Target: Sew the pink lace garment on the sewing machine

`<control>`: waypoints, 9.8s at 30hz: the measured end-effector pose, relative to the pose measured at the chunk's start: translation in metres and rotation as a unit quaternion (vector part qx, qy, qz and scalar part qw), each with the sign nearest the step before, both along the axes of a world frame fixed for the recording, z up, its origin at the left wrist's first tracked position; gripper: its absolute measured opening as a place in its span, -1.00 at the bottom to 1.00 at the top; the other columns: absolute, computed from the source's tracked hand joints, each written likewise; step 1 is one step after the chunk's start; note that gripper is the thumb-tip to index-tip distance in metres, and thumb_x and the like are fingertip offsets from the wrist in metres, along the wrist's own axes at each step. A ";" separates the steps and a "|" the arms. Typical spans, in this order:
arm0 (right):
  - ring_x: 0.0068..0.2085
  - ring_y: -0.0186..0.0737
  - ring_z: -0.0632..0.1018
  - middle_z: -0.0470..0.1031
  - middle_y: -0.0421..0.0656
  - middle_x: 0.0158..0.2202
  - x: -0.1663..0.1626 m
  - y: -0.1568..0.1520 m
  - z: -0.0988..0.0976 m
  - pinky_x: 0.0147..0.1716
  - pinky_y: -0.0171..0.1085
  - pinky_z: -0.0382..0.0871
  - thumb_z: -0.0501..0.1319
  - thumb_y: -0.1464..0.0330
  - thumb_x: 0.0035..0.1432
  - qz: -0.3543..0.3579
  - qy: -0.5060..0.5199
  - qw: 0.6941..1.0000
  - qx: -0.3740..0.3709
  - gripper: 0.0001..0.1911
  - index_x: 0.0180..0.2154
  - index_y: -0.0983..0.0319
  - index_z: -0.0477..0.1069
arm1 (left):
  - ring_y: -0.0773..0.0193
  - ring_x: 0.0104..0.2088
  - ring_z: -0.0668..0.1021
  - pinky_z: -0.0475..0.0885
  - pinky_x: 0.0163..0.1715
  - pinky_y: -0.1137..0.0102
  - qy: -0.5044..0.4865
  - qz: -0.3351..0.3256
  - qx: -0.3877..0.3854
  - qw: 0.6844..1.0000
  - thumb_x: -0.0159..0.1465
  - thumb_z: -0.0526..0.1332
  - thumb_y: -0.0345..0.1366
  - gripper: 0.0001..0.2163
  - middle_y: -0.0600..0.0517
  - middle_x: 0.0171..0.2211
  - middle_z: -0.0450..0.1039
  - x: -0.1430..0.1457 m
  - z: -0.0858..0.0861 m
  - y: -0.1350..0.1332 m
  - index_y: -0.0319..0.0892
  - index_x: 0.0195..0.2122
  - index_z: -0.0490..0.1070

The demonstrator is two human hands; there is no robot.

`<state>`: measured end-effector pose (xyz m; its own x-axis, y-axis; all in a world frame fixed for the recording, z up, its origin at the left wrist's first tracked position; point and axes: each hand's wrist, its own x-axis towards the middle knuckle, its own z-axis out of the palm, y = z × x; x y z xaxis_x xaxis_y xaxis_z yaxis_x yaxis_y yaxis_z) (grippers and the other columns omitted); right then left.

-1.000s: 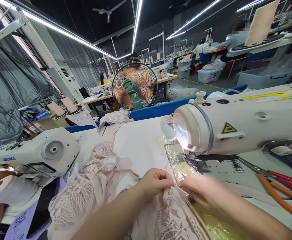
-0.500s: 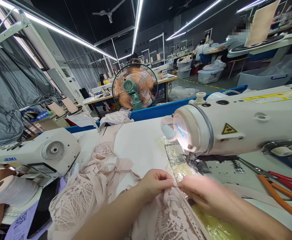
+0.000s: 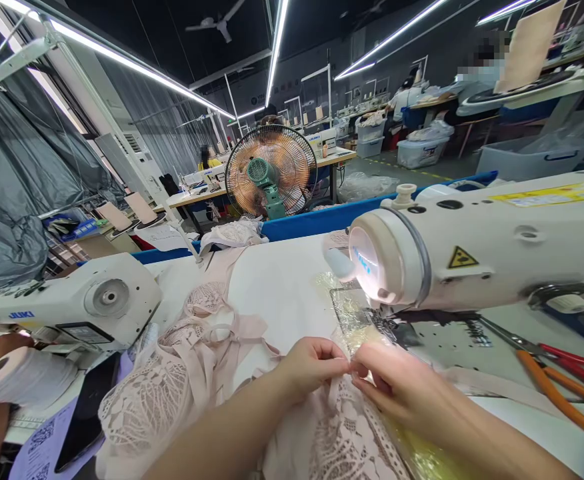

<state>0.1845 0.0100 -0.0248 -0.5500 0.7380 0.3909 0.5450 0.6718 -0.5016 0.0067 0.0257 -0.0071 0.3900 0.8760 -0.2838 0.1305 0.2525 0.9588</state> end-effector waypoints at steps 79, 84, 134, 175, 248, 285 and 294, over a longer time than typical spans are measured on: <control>-0.49 -0.25 0.34 0.35 -0.21 -0.50 0.003 0.003 0.001 -0.52 -0.32 0.14 0.02 0.39 0.12 -0.040 -0.037 0.997 -0.054 -0.88 -0.39 0.19 0.32 | 0.43 -0.62 0.24 0.07 -0.57 0.46 0.002 0.008 -0.007 1.000 -0.13 0.24 -0.27 -0.86 0.13 -0.70 0.23 0.000 0.002 -0.002 -0.25 -0.62 0.36; -0.49 -0.25 0.32 0.31 -0.20 -0.51 0.003 0.006 0.006 -0.52 -0.32 0.15 -0.06 0.41 0.11 -0.072 -0.002 0.995 -0.069 -0.84 -0.46 0.20 0.23 | 0.42 -0.62 0.22 0.05 -0.55 0.45 0.021 0.009 -0.010 1.000 -0.12 0.24 -0.26 -0.85 0.13 -0.70 0.23 0.000 0.003 -0.001 -0.26 -0.58 0.39; -0.56 -0.28 0.23 0.23 -0.23 -0.59 -0.009 0.002 -0.001 -0.58 -0.32 0.02 -0.04 0.38 0.08 -0.102 -0.024 0.994 -0.013 -0.83 -0.55 0.19 0.07 | 0.40 -0.55 0.26 0.12 -0.49 0.46 0.026 -0.013 0.051 0.998 -0.06 0.19 -0.33 -0.91 0.10 -0.62 0.27 0.003 -0.001 -0.003 -0.23 -0.59 0.32; -0.50 -0.25 0.33 0.34 -0.22 -0.52 0.007 0.004 0.018 -0.55 -0.33 0.13 0.00 0.20 0.13 -0.016 0.023 0.961 -0.275 -0.76 -0.43 0.20 0.30 | 0.37 -0.52 0.35 0.18 -0.45 0.43 -0.041 -0.028 -0.005 0.999 -0.12 0.28 -0.34 -0.85 0.07 -0.60 0.34 -0.001 0.002 -0.005 -0.28 -0.51 0.40; -0.42 -0.18 0.31 0.26 -0.18 -0.45 0.013 -0.006 0.020 -0.44 -0.23 0.18 -0.21 0.24 0.28 0.012 0.023 0.978 -0.206 -0.67 -0.45 0.18 0.16 | 0.42 -0.57 0.29 0.10 -0.51 0.45 -0.044 0.052 -0.001 0.998 -0.18 0.27 -0.37 -0.88 0.10 -0.63 0.29 0.003 0.003 -0.005 -0.26 -0.59 0.36; -0.61 -0.30 0.38 0.28 -0.26 -0.62 0.004 -0.011 0.012 -0.64 -0.38 0.15 -0.06 0.33 0.14 0.026 0.075 0.929 -0.361 -0.81 -0.52 0.18 0.10 | 0.42 -0.56 0.31 0.16 -0.50 0.46 -0.031 0.045 0.008 0.998 -0.14 0.25 -0.36 -0.89 0.09 -0.62 0.31 0.003 0.004 -0.005 -0.26 -0.58 0.33; -0.59 -0.30 0.32 0.26 -0.27 -0.64 -0.001 -0.009 0.006 -0.60 -0.36 0.10 -0.08 0.40 0.13 0.002 0.026 0.964 -0.266 -0.79 -0.55 0.18 0.03 | 0.42 -0.59 0.31 0.15 -0.52 0.47 -0.030 0.049 -0.001 0.998 -0.15 0.26 -0.36 -0.87 0.08 -0.64 0.34 0.003 0.005 -0.005 -0.25 -0.59 0.32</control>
